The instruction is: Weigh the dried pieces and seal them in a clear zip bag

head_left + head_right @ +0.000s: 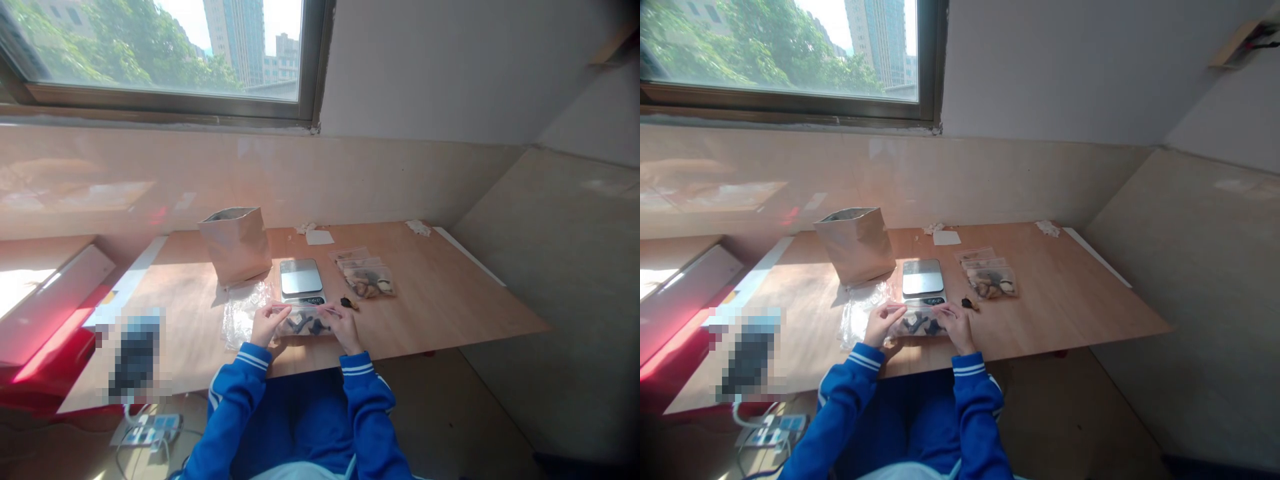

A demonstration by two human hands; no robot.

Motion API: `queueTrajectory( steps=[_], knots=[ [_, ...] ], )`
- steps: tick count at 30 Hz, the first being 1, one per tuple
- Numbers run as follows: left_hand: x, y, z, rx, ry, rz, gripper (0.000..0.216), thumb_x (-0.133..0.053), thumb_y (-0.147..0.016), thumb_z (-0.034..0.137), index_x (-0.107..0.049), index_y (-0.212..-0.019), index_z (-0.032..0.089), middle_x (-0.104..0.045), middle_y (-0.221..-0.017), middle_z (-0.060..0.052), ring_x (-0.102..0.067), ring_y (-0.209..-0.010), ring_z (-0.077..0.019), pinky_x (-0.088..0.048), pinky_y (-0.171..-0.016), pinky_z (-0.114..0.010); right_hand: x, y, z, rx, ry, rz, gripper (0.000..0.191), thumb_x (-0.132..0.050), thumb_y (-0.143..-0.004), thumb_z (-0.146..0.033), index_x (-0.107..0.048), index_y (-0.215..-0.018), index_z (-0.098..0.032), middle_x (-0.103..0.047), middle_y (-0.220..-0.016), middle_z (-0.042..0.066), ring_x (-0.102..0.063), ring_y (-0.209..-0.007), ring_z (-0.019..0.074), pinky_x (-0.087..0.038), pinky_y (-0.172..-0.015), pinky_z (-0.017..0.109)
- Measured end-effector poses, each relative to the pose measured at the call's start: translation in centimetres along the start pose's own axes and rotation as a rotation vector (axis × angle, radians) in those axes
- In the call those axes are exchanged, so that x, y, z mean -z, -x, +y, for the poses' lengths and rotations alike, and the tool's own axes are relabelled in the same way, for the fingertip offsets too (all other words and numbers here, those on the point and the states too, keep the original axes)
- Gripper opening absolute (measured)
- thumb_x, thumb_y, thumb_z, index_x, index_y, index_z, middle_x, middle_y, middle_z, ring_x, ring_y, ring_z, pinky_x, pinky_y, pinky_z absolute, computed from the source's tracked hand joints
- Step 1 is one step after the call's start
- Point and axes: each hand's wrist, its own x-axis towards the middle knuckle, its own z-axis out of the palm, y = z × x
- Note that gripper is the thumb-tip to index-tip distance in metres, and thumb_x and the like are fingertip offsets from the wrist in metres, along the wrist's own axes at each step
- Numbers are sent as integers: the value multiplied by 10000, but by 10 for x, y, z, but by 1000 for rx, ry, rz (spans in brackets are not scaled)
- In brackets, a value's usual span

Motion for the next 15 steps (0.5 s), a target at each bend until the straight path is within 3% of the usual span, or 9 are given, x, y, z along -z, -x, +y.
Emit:
queueTrajectory(
  steps=[4,15],
  knots=[
    [-1,-1,-1,28,34,26,246,-768,-670,352,-738,-783,136,-720,-790,-93,-655,-782,-208,-515,-772,-327,4,-1,8,-12,46,-19,253,-678,-779,-427,-760,-821,-192,-739,-840,74,-667,-825,245,-521,-808,396],
    [-11,2,18,104,106,74,316,-802,-600,410,-718,-691,119,-708,-688,-83,-652,-697,-188,-522,-712,-305,-13,4,17,-51,-69,124,281,-714,-734,-446,-715,-797,-173,-713,-779,55,-662,-722,200,-535,-694,327]
  ],
)
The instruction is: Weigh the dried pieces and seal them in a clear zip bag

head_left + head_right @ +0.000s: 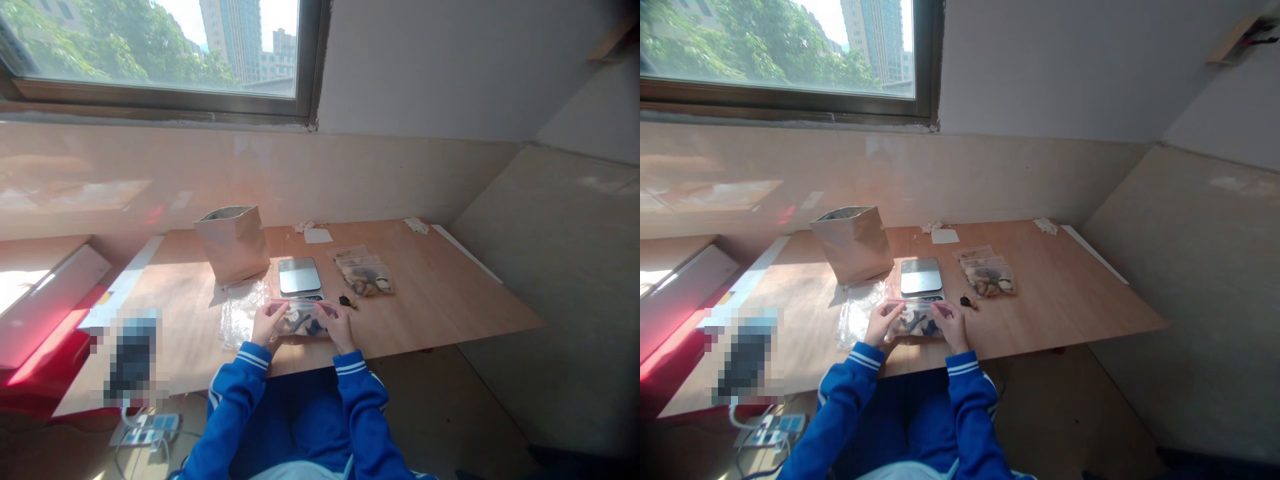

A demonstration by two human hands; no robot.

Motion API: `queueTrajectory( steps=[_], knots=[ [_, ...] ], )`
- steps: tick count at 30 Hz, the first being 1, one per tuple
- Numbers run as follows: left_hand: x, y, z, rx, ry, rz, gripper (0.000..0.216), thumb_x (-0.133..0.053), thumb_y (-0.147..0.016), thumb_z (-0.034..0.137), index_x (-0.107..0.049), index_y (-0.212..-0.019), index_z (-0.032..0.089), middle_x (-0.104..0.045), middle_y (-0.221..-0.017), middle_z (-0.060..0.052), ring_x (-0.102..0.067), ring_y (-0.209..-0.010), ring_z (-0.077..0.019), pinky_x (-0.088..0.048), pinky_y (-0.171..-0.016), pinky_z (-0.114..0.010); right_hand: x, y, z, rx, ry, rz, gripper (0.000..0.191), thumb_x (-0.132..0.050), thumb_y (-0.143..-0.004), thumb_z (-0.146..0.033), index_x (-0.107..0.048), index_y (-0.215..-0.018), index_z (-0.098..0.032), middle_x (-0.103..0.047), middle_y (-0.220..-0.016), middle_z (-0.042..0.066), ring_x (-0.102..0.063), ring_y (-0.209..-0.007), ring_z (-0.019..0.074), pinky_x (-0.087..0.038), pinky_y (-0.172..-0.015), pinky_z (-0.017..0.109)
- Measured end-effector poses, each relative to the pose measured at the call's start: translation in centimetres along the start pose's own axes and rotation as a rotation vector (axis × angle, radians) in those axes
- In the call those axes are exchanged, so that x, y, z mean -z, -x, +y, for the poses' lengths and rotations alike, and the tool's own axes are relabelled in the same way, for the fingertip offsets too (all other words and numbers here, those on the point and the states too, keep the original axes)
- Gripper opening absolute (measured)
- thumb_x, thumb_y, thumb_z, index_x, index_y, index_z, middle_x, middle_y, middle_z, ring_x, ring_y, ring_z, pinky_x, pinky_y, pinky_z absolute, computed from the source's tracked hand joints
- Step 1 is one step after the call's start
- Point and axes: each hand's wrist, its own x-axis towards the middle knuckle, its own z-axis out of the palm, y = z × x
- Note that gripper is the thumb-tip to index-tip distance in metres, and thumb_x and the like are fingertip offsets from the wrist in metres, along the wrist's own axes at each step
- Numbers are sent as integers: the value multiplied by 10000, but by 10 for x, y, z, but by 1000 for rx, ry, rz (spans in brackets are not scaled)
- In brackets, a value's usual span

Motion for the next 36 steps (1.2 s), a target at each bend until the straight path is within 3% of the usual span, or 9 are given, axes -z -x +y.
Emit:
queueTrajectory(
  steps=[6,11,18,31,36],
  knots=[
    [2,-2,-4,9,-9,-7,316,-801,-610,409,-721,-711,121,-715,-699,-86,-661,-704,-193,-524,-720,-313,-4,1,-4,70,54,57,247,-711,-730,-422,-702,-767,-178,-696,-774,52,-640,-744,197,-529,-713,330],
    [2,-3,-9,0,-12,-24,320,-809,-609,395,-733,-749,117,-728,-741,-93,-678,-755,-205,-527,-740,-306,-3,1,-4,31,-6,40,235,-693,-752,-413,-673,-772,-179,-682,-745,33,-638,-721,182,-528,-692,309],
    [2,-2,-12,66,23,-156,341,-801,-640,387,-748,-820,102,-746,-816,-122,-692,-801,-227,-540,-794,-341,2,2,-2,-92,-78,-116,268,-739,-718,-425,-697,-823,-181,-718,-807,38,-671,-773,202,-537,-745,322],
    [-3,1,-17,-55,-64,-49,287,-770,-678,381,-735,-798,123,-742,-776,-92,-692,-754,-213,-546,-743,-319,-8,6,-14,-77,-72,-64,256,-729,-728,-436,-674,-762,-188,-678,-721,16,-639,-705,183,-512,-664,289],
    [-3,1,-15,-22,-37,-101,295,-779,-671,375,-741,-820,123,-746,-800,-95,-691,-766,-215,-543,-759,-323,-12,5,-18,-71,-63,-108,275,-745,-703,-447,-692,-768,-184,-694,-743,30,-648,-729,195,-526,-703,310]
  ],
)
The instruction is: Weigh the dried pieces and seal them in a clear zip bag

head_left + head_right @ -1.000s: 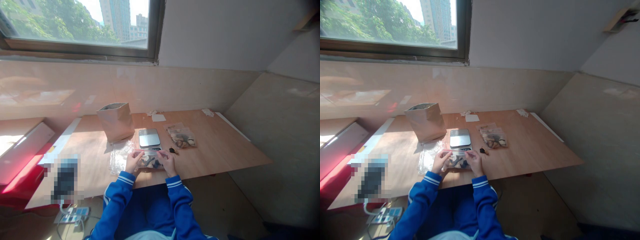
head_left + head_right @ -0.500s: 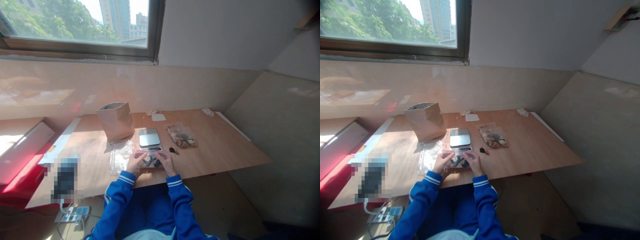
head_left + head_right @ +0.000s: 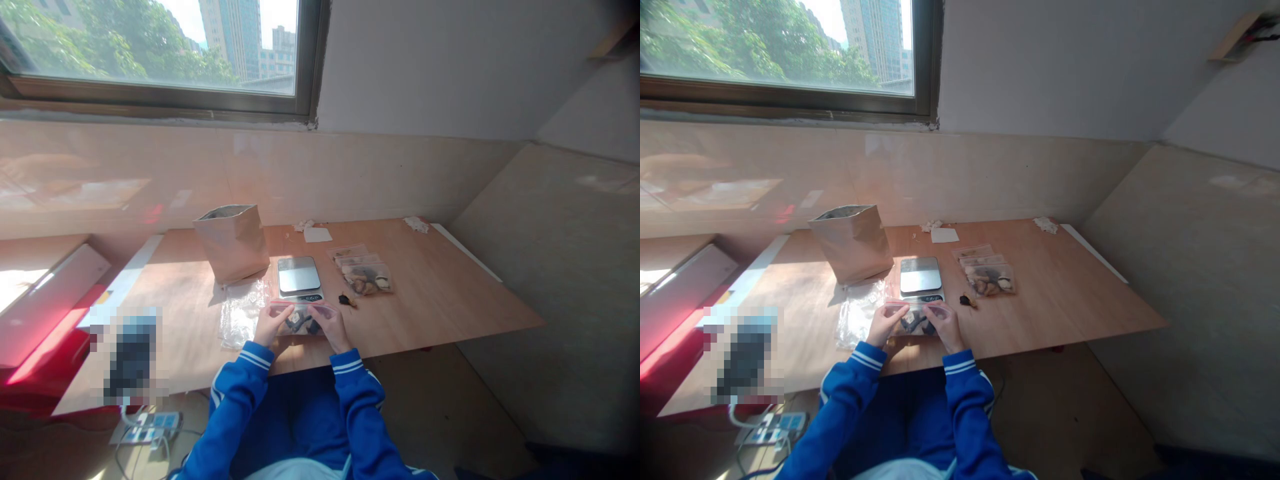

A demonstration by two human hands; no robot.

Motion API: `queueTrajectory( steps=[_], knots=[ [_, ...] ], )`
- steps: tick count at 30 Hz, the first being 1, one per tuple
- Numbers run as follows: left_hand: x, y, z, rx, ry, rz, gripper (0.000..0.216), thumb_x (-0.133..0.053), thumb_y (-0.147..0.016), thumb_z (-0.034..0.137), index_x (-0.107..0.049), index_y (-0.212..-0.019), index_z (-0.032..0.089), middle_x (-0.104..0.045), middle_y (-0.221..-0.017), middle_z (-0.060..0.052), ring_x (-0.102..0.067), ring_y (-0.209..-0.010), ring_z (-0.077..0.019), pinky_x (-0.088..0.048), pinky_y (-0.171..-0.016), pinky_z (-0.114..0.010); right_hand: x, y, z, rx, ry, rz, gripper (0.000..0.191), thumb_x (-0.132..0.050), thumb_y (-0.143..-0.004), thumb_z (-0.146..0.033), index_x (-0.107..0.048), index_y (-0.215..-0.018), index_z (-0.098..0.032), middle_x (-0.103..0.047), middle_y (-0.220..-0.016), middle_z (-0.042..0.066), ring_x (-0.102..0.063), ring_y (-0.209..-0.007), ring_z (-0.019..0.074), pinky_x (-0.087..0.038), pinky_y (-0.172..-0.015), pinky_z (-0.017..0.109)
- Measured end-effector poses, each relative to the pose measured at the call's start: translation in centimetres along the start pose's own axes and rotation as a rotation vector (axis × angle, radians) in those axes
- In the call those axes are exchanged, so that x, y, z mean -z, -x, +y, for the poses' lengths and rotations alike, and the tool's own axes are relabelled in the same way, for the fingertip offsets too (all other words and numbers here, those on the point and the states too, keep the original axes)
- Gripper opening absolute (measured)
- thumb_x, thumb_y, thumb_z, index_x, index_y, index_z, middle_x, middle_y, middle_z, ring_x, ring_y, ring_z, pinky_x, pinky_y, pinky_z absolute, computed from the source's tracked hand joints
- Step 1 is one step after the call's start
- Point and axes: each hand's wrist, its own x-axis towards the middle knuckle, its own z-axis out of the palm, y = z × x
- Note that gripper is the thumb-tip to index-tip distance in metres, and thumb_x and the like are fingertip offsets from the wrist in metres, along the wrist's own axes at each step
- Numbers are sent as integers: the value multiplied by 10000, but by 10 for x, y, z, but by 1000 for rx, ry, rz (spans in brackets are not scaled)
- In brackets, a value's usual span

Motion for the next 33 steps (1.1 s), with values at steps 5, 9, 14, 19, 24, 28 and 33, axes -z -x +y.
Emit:
queueTrajectory(
  steps=[5,9,14,19,24,28,33],
  knots=[
    [-5,3,9,-11,44,-64,303,-771,-682,368,-752,-856,122,-751,-861,-102,-691,-829,-232,-535,-808,-346,-7,2,-6,47,-48,-7,227,-741,-715,-421,-703,-756,-201,-696,-755,19,-653,-753,190,-533,-737,314],
    [-9,6,15,-27,17,-54,280,-756,-699,372,-748,-828,124,-746,-812,-95,-686,-777,-223,-537,-757,-333,-10,4,-9,60,-17,13,226,-720,-740,-419,-680,-733,-197,-679,-718,12,-639,-705,178,-523,-692,298],
    [-12,7,16,-42,39,24,267,-767,-676,377,-730,-779,133,-727,-757,-78,-674,-753,-207,-532,-739,-317,-13,2,-6,63,-1,38,246,-714,-741,-433,-682,-759,-190,-691,-744,28,-642,-724,184,-525,-688,297],
    [-11,7,19,-68,18,-14,241,-755,-687,363,-730,-790,147,-730,-829,-90,-673,-837,-222,-526,-808,-338,-17,-1,-2,40,-22,10,217,-728,-734,-405,-698,-777,-194,-709,-744,27,-652,-714,182,-525,-692,302],
    [-15,9,24,-116,-28,8,215,-738,-702,361,-713,-777,161,-713,-808,-71,-664,-825,-203,-521,-793,-302,-23,-2,-3,65,-21,34,211,-719,-745,-400,-693,-777,-193,-710,-741,25,-657,-709,181,-531,-692,301],
    [-18,12,21,-135,-40,118,211,-732,-711,370,-704,-776,171,-708,-809,-59,-657,-831,-203,-519,-775,-295,-28,-1,-8,105,-13,85,214,-705,-756,-405,-694,-795,-195,-702,-769,34,-650,-731,186,-534,-699,303],
    [-17,13,16,-127,-57,179,209,-740,-697,380,-719,-755,180,-720,-797,-52,-660,-808,-210,-515,-784,-306,-27,0,-11,59,-61,91,212,-717,-744,-408,-718,-749,-196,-708,-762,37,-661,-755,205,-527,-715,313]
  ],
)
